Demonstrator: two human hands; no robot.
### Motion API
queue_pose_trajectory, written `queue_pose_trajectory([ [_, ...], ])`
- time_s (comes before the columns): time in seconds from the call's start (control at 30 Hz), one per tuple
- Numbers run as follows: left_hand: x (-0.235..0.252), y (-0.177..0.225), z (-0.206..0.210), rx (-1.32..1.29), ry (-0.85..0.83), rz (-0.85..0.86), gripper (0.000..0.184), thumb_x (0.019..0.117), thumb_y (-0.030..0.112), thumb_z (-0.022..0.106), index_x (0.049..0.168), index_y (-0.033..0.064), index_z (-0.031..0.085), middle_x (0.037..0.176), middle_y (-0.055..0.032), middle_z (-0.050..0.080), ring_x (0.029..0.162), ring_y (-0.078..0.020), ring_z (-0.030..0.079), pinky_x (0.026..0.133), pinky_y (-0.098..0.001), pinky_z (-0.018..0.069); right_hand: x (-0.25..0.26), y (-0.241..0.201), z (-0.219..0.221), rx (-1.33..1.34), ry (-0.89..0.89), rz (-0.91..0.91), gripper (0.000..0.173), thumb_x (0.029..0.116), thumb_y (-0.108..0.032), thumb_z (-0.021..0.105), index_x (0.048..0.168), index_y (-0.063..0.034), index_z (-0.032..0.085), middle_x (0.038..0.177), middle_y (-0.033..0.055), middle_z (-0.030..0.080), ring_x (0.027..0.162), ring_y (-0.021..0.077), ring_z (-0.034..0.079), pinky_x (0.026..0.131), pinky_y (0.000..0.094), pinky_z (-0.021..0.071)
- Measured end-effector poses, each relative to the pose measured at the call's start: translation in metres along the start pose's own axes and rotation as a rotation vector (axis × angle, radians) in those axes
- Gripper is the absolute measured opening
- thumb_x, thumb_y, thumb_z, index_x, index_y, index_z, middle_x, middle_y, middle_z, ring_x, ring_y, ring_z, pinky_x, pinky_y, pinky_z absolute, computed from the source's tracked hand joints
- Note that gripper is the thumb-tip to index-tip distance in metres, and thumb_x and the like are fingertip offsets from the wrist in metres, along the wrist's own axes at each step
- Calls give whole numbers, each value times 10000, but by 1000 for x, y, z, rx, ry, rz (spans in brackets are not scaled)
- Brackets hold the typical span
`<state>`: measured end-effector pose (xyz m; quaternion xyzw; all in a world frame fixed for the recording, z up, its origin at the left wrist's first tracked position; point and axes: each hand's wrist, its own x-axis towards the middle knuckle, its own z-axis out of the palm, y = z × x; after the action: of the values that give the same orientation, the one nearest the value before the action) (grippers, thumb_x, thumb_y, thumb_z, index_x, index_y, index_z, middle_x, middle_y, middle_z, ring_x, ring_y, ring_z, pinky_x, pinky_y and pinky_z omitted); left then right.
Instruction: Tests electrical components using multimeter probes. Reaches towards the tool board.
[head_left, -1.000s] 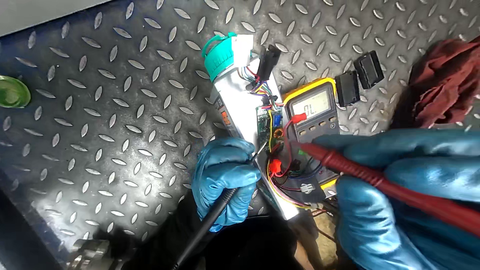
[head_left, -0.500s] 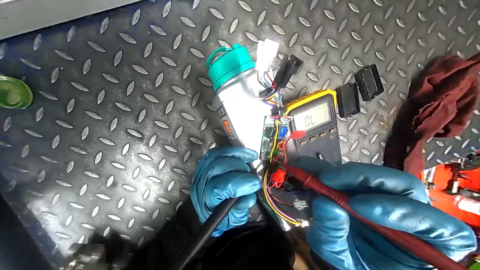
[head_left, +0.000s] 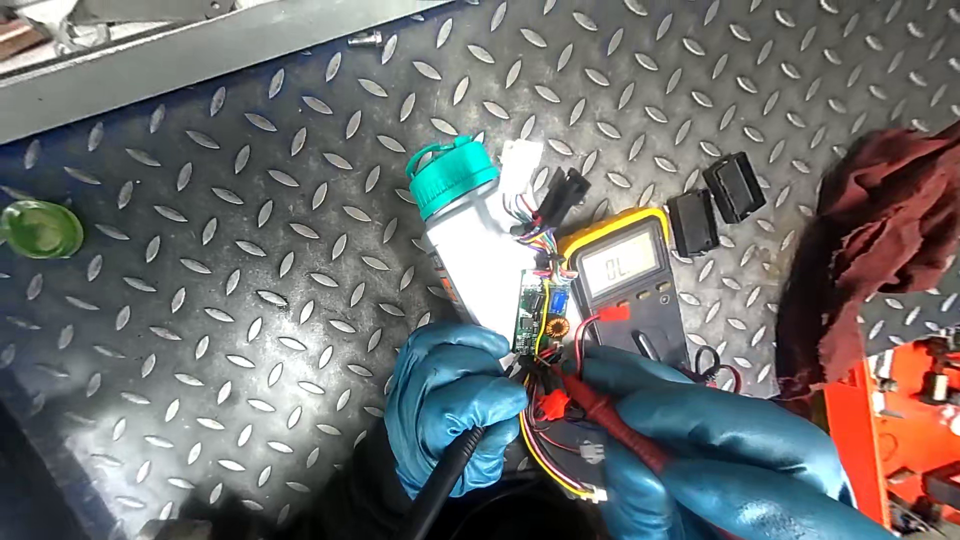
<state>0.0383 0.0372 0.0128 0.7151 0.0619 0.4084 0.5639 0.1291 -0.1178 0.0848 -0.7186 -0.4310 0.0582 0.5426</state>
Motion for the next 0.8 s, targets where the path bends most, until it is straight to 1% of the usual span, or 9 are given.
queue_pose_trajectory([
  [0.13, 2, 2, -2, 24, -27, -17, 169, 1036, 254, 557, 911, 165, 626, 952, 47, 605, 1050, -107, 600, 965, -266, 503, 1, 1, 1, -7, -11, -11, 71, 978, -90, 647, 943, -134, 604, 1038, -1, 655, 1102, 188, 688, 997, 465, 611],
  [0.3, 3, 2, -4, 37, -40, -5, 180, 1042, 248, 542, 903, 162, 617, 952, 48, 601, 1061, -105, 595, 977, -269, 497, 1, 1, 2, -28, -8, -26, 60, 981, -96, 651, 962, -133, 609, 1041, 6, 654, 1114, 211, 690, 973, 469, 627],
  [0.37, 3, 2, -4, 27, -41, -1, 182, 1043, 250, 541, 903, 163, 616, 952, 46, 600, 1062, -108, 595, 974, -270, 499, 2, 1, 0, -36, -46, -32, 55, 986, -83, 639, 976, -129, 610, 1033, 11, 650, 1119, 210, 682, 1001, 484, 608],
  [0.43, 2, 2, -3, 28, -38, 2, 185, 1048, 252, 535, 908, 162, 617, 956, 47, 600, 1066, -106, 595, 977, -270, 498, 4, -1, 0, -42, -65, -32, 65, 985, -70, 634, 951, -114, 601, 991, 17, 637, 1063, 182, 687, 1007, 479, 600],
  [0.47, 2, 2, -3, 33, -38, 0, 190, 1052, 254, 531, 909, 163, 616, 955, 48, 600, 1068, -105, 595, 980, -268, 497, 4, -1, 2, -34, -50, -37, 66, 977, -58, 644, 940, -101, 609, 976, 23, 633, 1013, 170, 689, 985, 472, 608],
  [0.5, 3, 2, -3, 42, -39, -2, 194, 1054, 259, 527, 908, 164, 613, 952, 52, 598, 1069, -104, 595, 981, -265, 496, 4, -1, 2, -41, -48, -35, 65, 972, -55, 648, 938, -100, 615, 977, 23, 631, 1001, 161, 688, 977, 462, 611],
  [0.63, 4, 2, -5, 43, -66, -2, 202, 1053, 268, 524, 904, 164, 612, 958, 47, 598, 1088, -108, 589, 998, -271, 487, 3, -4, 0, -97, -87, -32, 60, 974, -80, 648, 950, -126, 618, 1025, 21, 645, 1126, 208, 677, 1013, 473, 602],
  [0.7, 4, 2, -6, 44, -76, 1, 194, 1050, 263, 528, 903, 164, 608, 956, 46, 594, 1087, -109, 586, 1001, -273, 485, 2, -4, 1, -105, -83, -36, 59, 981, -86, 642, 944, -121, 613, 1019, 27, 652, 1128, 217, 681, 1000, 470, 607],
  [0.8, 4, 3, -6, 43, -79, -5, 199, 1048, 260, 531, 894, 163, 611, 947, 43, 594, 1077, -104, 587, 998, -269, 484, 3, -4, 1, -117, -90, -39, 62, 985, -80, 627, 941, -120, 609, 1019, 30, 649, 1126, 211, 680, 1017, 472, 597],
])
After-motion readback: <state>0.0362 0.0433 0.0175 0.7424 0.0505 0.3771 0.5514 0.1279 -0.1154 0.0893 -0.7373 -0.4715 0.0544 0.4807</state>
